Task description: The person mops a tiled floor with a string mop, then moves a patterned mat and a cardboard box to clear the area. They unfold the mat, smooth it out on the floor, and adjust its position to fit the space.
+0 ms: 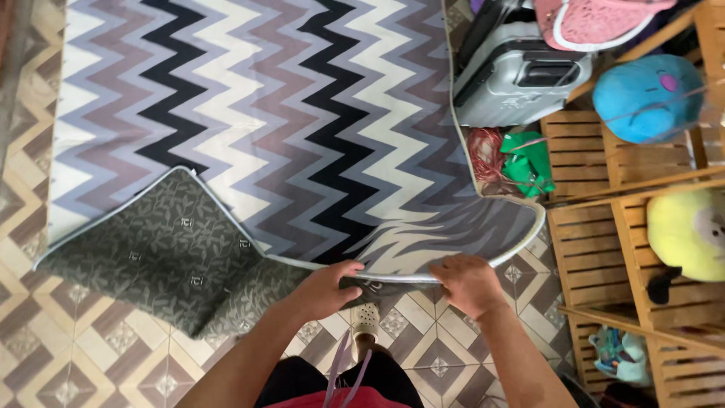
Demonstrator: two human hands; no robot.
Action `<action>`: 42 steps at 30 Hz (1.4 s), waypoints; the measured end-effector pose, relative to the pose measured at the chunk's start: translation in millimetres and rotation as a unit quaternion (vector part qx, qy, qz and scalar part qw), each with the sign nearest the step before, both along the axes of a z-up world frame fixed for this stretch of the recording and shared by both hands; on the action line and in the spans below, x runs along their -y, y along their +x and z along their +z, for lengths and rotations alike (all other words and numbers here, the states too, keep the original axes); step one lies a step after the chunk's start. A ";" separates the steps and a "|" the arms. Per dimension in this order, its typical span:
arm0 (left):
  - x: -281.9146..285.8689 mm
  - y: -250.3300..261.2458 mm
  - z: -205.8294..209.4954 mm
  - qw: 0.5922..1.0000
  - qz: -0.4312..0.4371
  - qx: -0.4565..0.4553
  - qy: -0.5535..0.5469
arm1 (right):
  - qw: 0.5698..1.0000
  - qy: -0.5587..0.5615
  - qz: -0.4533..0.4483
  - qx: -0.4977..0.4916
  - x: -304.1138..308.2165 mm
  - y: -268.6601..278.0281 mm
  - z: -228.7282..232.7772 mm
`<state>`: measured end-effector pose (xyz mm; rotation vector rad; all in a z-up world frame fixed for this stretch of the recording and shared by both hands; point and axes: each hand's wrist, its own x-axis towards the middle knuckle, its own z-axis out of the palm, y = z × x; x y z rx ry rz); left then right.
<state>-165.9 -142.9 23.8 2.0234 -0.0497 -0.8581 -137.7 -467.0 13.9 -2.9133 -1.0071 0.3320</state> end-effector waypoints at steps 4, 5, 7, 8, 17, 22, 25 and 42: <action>-25.4 1.4 -13.7 1.000 -0.023 0.001 0.002 | 0.938 -0.260 -0.208 -0.092 47.5 -58.5 -20.0; -36.3 1.7 -15.6 1.000 -0.018 -0.008 0.011 | 0.885 -0.361 -0.265 -0.128 56.1 -76.6 -23.0; -64.3 -3.9 -17.1 0.998 -0.048 0.042 0.031 | 0.788 -0.430 -0.409 -0.162 53.4 -112.4 -31.2; -76.2 -5.5 -17.7 0.995 -0.062 0.068 0.038 | 0.775 -0.406 -0.439 -0.204 43.9 -124.9 -35.2; -177.8 -30.3 -26.9 0.998 -0.001 0.034 0.052 | 0.840 -0.213 -0.486 -0.115 -100.6 -152.3 -20.7; -182.8 -41.8 -20.7 0.997 -0.001 0.079 0.012 | 0.850 -0.219 -0.470 -0.093 -125.6 -130.4 7.6; -190.4 -49.0 -11.5 0.996 0.020 0.089 0.008 | 0.861 -0.203 -0.461 -0.077 -132.8 -120.8 20.4; -305.0 -102.4 -59.1 0.989 0.094 0.066 -0.094 | 0.908 -0.065 -0.407 -0.071 -278.3 -136.5 33.9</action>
